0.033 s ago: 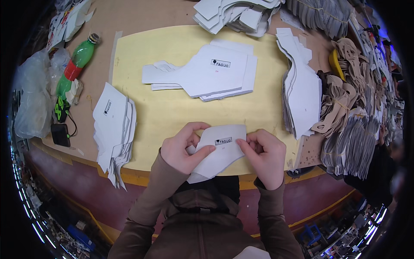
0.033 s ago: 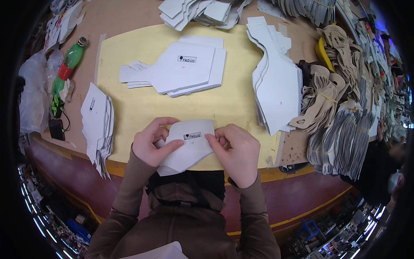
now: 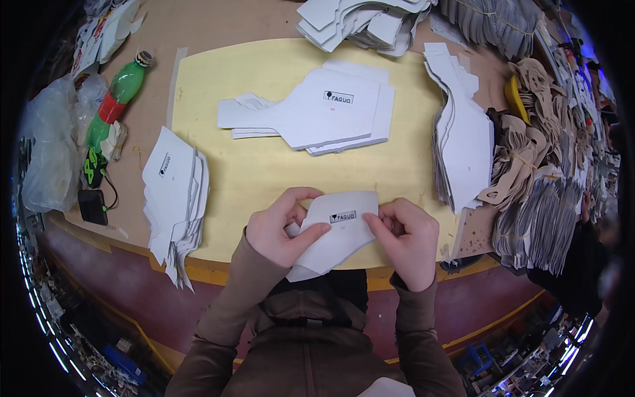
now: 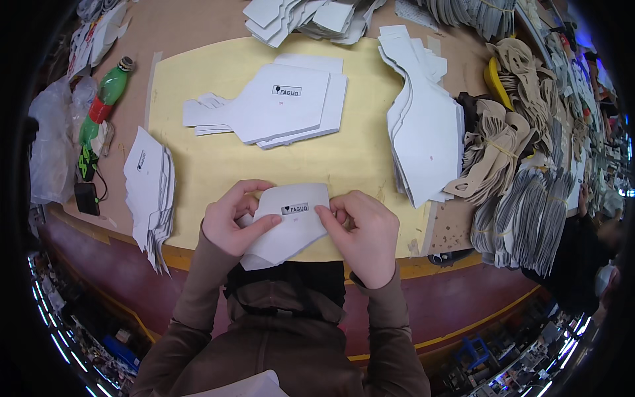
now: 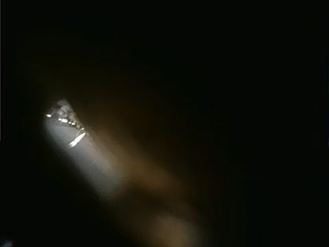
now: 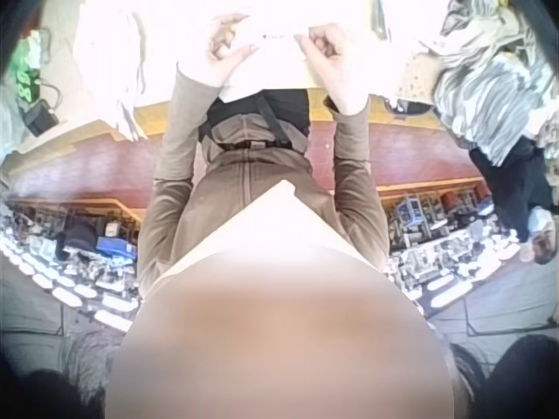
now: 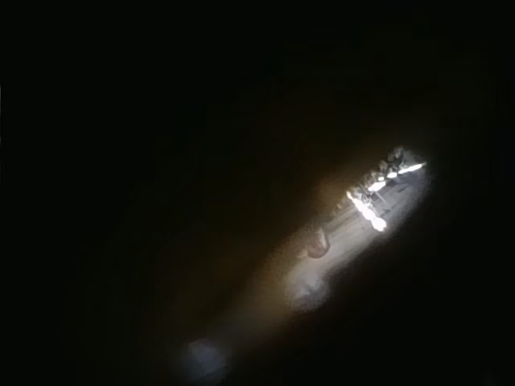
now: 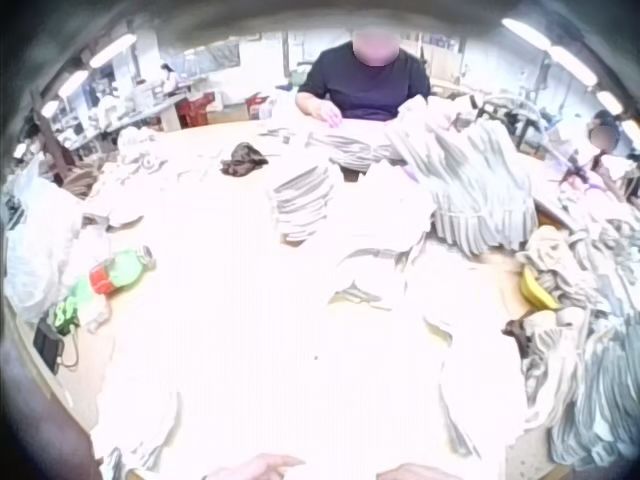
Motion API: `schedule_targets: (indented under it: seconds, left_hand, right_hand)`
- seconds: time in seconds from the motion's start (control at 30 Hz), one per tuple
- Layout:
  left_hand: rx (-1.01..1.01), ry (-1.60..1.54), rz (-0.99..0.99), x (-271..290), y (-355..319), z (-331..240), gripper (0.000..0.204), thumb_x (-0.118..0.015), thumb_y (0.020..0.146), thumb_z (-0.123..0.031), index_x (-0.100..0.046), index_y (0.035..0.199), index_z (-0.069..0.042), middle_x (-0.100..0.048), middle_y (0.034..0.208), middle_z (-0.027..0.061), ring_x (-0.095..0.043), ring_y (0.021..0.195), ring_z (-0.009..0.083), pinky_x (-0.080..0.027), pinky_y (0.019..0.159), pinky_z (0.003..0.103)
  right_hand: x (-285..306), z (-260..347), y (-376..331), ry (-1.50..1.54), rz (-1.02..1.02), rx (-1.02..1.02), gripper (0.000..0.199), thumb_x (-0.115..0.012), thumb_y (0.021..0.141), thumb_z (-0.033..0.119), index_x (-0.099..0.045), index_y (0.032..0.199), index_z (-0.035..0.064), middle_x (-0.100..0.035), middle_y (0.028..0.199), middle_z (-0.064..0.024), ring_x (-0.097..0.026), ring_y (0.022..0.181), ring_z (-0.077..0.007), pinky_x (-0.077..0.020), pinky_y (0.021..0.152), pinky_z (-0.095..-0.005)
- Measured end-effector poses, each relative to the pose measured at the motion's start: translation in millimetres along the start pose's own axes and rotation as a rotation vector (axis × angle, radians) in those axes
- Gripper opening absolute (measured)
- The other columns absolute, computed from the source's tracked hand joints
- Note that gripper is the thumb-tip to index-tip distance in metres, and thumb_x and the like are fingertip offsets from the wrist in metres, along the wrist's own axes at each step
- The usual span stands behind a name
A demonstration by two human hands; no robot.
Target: The person repeatedly peels small stickers off white paper cutouts at a workbench. They handle each cutout one at a time, remove the sticker, and place the finished piece into a growing stack. Other workers are visible in the background performing similar tasks.
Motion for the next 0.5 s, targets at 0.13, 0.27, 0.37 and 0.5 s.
schedule_targets:
  seconds: [0.13,0.27,0.37,0.5]
  left_hand:
    - [-0.032,0.008,0.034,0.3,7.4,4.7,0.039,-0.080,0.086,-0.008,-0.063,0.119,0.003,-0.068,0.076,-0.0002,-0.057,0.067,0.0011,-0.043,0.060,0.018]
    - [0.012,0.007,0.099,0.2,8.2,8.4,0.033,-0.079,0.087,-0.008,-0.063,0.114,0.002,-0.072,0.081,0.0019,-0.059,0.070,0.0016,-0.045,0.062,0.018]
    - [0.063,-0.064,0.138,-1.5,10.1,9.1,0.030,-0.077,0.089,-0.008,-0.062,0.113,0.002,-0.075,0.085,0.0047,-0.061,0.073,0.0024,-0.046,0.065,0.019]
    - [0.123,-0.120,0.174,-3.4,12.6,9.1,0.028,-0.075,0.092,-0.008,-0.060,0.114,0.001,-0.077,0.087,0.0075,-0.063,0.076,0.0035,-0.047,0.068,0.020]
  right_hand:
    - [1.2,-3.0,4.0,0.051,0.023,-0.023,0.017,-0.081,0.081,0.010,-0.067,0.076,0.0028,-0.056,0.065,-0.0040,-0.049,0.052,-0.0146,-0.0389,0.050,-0.0300]
    - [1.9,-3.1,3.7,0.053,0.030,-0.036,0.017,-0.081,0.081,0.010,-0.066,0.076,0.0027,-0.057,0.066,-0.0037,-0.048,0.052,-0.0139,-0.0385,0.049,-0.0295]
    - [1.2,-3.1,3.3,0.067,0.016,-0.036,0.016,-0.080,0.081,0.005,-0.066,0.079,-0.0018,-0.053,0.064,0.0001,-0.041,0.055,-0.0060,-0.0323,0.051,-0.0240]
    - [0.1,-4.6,2.0,0.096,0.026,-0.033,0.016,-0.080,0.082,0.003,-0.065,0.078,-0.0019,-0.054,0.068,0.0003,-0.041,0.058,-0.0050,-0.0320,0.052,-0.0234]
Point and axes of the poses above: each hand's wrist, its own y-axis towards the middle knuckle, its own x-axis out of the back of the hand, z = x × y, the point moved 6 cm from there along y, towards the middle knuckle
